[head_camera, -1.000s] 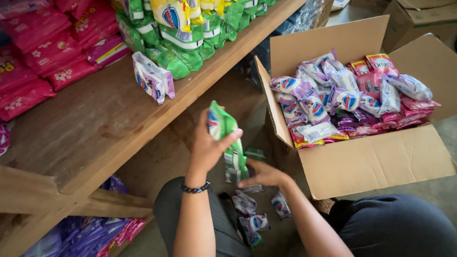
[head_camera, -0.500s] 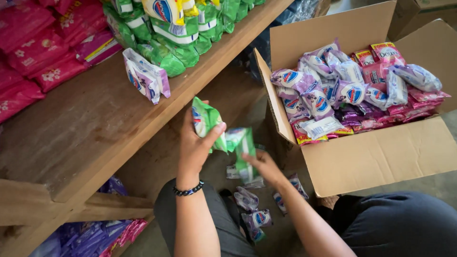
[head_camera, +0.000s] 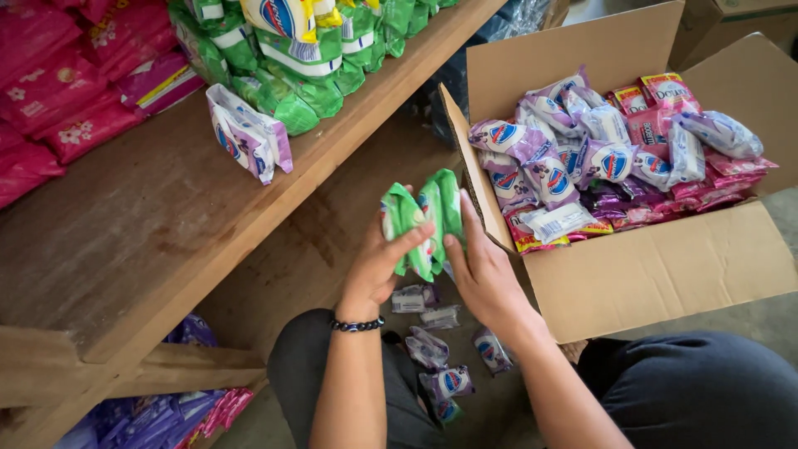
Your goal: The person sits on the floor in front of a wooden shelf and picks small wrapped soap and detergent packets one at a time, sorting them by color. They place green, yellow, and purple packets from the shelf and from the floor into an open cardboard box, arranging them inside.
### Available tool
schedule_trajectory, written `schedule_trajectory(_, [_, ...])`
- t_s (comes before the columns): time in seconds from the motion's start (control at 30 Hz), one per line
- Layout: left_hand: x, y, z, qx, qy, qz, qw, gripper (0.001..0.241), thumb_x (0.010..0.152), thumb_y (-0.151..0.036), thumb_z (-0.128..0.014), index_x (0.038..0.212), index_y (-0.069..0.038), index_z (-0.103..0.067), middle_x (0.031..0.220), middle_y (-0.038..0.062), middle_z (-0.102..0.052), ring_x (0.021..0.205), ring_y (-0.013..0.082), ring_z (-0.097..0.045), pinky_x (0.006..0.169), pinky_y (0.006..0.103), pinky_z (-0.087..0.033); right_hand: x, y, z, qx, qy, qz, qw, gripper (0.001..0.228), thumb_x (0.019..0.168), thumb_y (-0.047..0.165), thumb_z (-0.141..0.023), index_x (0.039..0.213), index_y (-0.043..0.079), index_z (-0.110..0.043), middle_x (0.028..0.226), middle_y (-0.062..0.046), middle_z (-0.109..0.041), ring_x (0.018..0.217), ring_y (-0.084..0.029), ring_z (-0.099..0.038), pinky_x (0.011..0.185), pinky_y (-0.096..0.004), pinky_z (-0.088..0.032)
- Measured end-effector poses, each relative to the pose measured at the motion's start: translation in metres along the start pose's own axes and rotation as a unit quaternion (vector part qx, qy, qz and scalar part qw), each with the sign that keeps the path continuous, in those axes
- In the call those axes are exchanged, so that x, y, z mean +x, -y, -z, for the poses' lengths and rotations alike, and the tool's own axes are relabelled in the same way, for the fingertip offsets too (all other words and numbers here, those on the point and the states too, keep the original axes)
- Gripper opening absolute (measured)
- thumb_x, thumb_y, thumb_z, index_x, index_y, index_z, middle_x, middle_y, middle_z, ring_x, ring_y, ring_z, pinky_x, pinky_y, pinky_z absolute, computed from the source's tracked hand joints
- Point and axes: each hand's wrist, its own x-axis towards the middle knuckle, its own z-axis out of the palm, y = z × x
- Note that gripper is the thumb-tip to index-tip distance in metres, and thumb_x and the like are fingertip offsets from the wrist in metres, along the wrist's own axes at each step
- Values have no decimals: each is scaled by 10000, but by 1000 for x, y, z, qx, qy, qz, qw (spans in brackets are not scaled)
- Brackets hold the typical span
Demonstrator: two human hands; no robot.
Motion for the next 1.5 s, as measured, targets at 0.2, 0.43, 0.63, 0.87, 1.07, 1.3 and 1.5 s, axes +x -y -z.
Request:
schedule_trajectory(0.2, [7, 15, 15, -298, -7, 100, 949, 402, 920, -213, -765, 1284, -89, -648, 1189, 66, -721, 1081, 208, -698, 937, 378, -563, 8, 41, 30, 18, 70, 10, 997, 653, 960, 175, -673, 1559, 94, -426, 1216, -153, -668, 1046, -243, -653, 874, -358, -523])
schedule_trajectory(0.43, [-3, 10, 6, -366, 20, 104, 925, 466, 943, -306, -748, 1344, -98, -634, 1256, 86, -704, 1126, 243, -680, 962, 423, -551, 6, 46, 42, -7, 103, 23, 994, 772, 895, 205, -770, 1583, 122, -430, 1194, -135, -561, 965, -219, -572, 834, -332, -508])
schedule_trajectory(0.63, [-7, -11, 0, -424, 48, 40, 903, 622, 916, -395, -731, 1418, -69, -563, 1348, 202, -652, 1244, 386, -630, 1043, 534, -517, 8, 35, 45, 101, 167, 143, 970, 1024, 765, 167, -882, 1575, 36, -269, 1408, -185, -504, 1269, -269, -524, 1017, -404, -442])
schedule_trajectory(0.87, [-11, -16, 9, -413, 34, 28, 910, 567, 923, -350, -720, 1411, -114, -553, 1354, 138, -639, 1276, 387, -600, 1068, 648, -491, 7, -3, 85, 177, 216, -21, 960, 541, 854, -17, -757, 1345, 63, -544, 1184, -67, -621, 1040, -135, -636, 872, -293, -535])
schedule_trajectory(1.07, [-9, 12, 12, -383, 77, 99, 915, 503, 930, -281, -716, 1373, -74, -600, 1283, 138, -693, 1179, 325, -667, 1012, 534, -544, 14, 20, 57, 358, -18, 24, 933, 531, 869, -22, -734, 1324, 137, -511, 1198, -38, -610, 1073, -108, -633, 894, -266, -533])
schedule_trajectory(1.3, [-17, 11, -1, -357, 45, 98, 928, 403, 1002, -254, -695, 1358, -82, -616, 1250, 83, -701, 1116, 232, -689, 973, 440, -568, 3, 17, 19, 162, -127, 29, 978, 226, 1088, 63, -557, 1300, -10, -587, 1129, -110, -638, 1042, -113, -561, 934, -253, -453])
schedule_trajectory(1.5, [-65, -68, 38, -280, -75, -123, 949, 483, 1040, -477, -649, 1332, -95, -609, 1194, 46, -675, 1041, 196, -667, 909, 408, -558, 21, 91, -8, 104, 79, 211, 969, 939, 898, 295, -822, 1610, 19, -275, 1590, -254, -463, 1461, -330, -490, 1180, -433, -425])
